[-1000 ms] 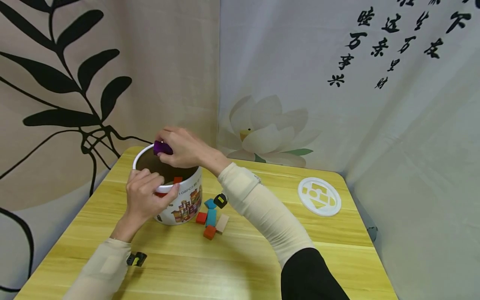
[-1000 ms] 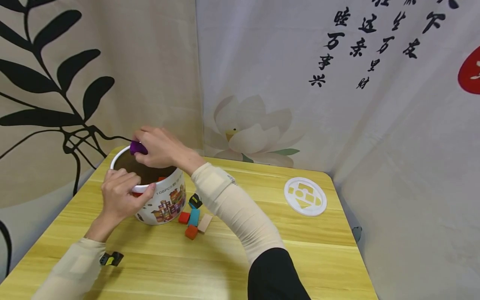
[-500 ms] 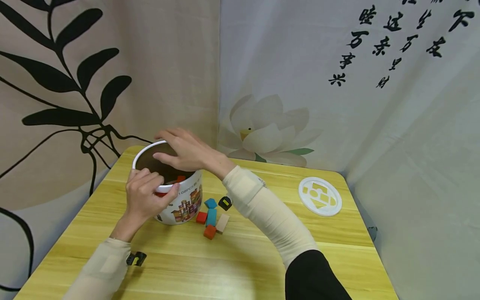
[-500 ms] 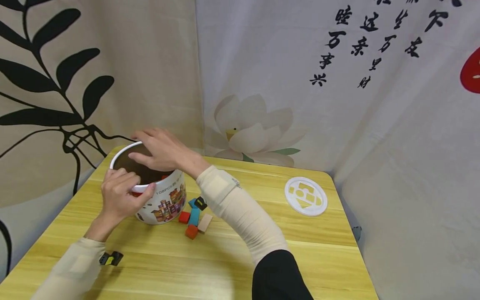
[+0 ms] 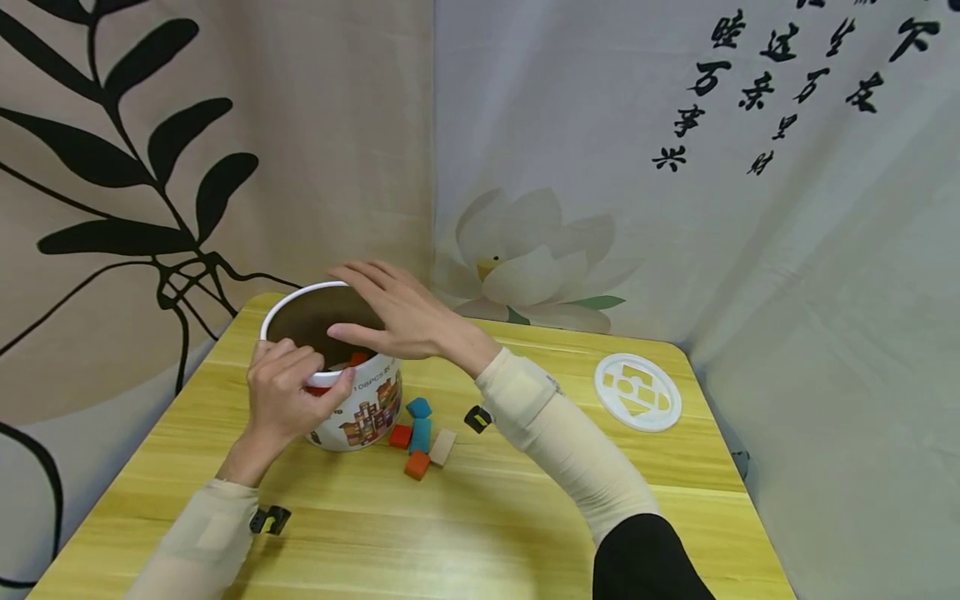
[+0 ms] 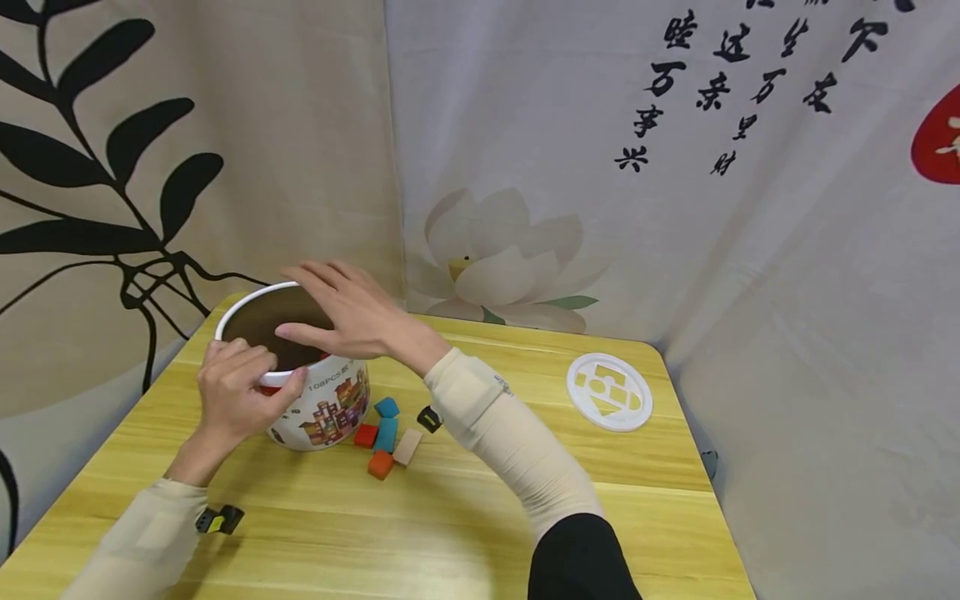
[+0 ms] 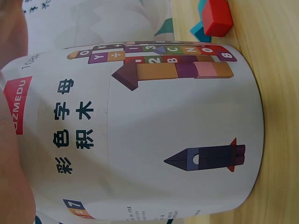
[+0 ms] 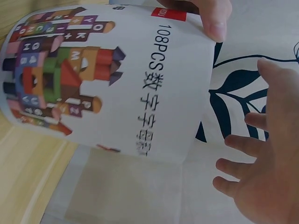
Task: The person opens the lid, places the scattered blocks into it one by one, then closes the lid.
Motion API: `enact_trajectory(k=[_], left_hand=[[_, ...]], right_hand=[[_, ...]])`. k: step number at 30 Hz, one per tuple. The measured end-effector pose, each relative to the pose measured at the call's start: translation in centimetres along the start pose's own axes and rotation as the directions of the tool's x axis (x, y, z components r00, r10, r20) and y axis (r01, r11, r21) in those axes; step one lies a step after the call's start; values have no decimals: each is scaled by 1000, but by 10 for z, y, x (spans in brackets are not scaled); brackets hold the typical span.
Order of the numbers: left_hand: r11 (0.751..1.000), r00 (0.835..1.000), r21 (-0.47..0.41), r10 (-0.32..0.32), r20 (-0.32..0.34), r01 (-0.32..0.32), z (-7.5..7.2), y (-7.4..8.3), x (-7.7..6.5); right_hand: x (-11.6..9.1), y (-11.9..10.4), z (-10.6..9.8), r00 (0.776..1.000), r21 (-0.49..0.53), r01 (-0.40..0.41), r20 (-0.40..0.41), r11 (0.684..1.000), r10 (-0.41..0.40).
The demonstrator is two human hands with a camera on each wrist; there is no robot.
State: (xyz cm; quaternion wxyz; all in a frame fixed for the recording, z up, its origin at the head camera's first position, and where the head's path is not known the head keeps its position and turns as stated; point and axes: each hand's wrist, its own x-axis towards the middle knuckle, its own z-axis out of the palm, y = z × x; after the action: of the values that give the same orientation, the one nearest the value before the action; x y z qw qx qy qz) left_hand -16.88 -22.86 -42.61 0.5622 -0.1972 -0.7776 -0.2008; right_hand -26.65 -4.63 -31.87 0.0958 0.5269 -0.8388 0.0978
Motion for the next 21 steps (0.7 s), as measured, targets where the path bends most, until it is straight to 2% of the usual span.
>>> enact_trajectory(k=[11, 21], left_hand=[[1000, 1000, -14, 5, -30, -6, 2, 1, 1], [999, 999, -23, -24, -21, 23, 4, -2, -2]], right_hand=[[-56, 17, 7, 999, 15, 11, -38, 1000, -10], [-111, 31, 35, 998, 82, -9, -54, 997, 14]])
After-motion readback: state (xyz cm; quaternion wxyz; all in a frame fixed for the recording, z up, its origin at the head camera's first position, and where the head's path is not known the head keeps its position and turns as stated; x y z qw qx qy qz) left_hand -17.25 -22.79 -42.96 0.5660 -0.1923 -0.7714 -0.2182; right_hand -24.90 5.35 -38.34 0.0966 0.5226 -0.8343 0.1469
